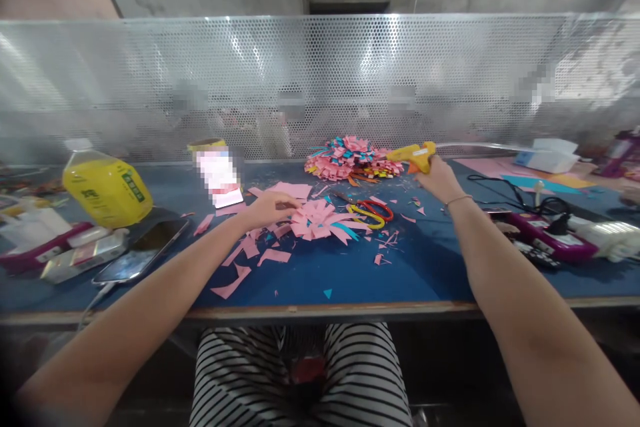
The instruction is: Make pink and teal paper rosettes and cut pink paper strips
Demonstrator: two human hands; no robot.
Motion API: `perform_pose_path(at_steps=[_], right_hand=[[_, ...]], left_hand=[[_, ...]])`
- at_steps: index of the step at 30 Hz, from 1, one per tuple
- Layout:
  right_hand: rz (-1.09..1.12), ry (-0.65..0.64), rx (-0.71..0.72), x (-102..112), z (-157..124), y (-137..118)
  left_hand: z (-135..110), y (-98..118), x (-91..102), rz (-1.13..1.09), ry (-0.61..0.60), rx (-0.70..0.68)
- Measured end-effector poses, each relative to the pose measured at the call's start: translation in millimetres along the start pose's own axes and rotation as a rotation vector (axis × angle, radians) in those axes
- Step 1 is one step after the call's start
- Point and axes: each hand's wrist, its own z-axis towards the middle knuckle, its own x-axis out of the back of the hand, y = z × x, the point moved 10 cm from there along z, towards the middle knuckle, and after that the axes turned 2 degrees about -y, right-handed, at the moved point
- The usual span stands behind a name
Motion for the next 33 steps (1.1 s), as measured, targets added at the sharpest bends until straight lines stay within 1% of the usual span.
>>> perform_pose_path(at_steps=[2, 5, 8, 11, 13, 15, 18, 21, 23, 27, 31, 33], right_hand=[[0.084, -0.03, 0.072, -7, -8, -30], [0.178, -0.097, 0.255, -25, -26, -76], [0.213, -0.102, 0.422, -42, -48, -108], [0.174, -0.055, 0.535, -50, -68, -128], [0.151, -0.021, 0.605, -52, -79, -137], [0.117, -0.014, 0.683, -55, -87, -145], [0.06, -0.04, 0.799, -60, -96, -154], [0.023, -0.081, 0.888, -67, -102, -159], [0.0, -0.088, 0.897, -71, -102, -160], [-0.024, -0.065, 0.858, -73, -101, -160], [-0.056, -0.102, 0.927, -82, -107, -165], [-0.075, -0.112, 0.932, -85, -109, -167]], left_hand=[[0, -3, 0.0, -0.009, 0.009, 0.018], [1, -6, -0.1, -0.011, 0.005, 0.064], [0, -6, -0.3, -0.004, -0.007, 0.104], [1, -7, -2.0, 0.005, -0.026, 0.137], [1, -7, -2.8, 0.013, -0.029, 0.14], [2, -5, -2.6, 0.017, -0.021, 0.126], [2, -1, -1.5, 0.014, -0.016, 0.112], [1, 0, -1.8, 0.018, -0.041, 0.143], [0, 0, -2.5, 0.019, -0.06, 0.174], [-1, -3, -3.7, -0.002, -0.076, 0.213], [-1, -6, -4.5, -0.001, -0.078, 0.218], [-1, -6, -3.9, -0.004, -0.071, 0.22]])
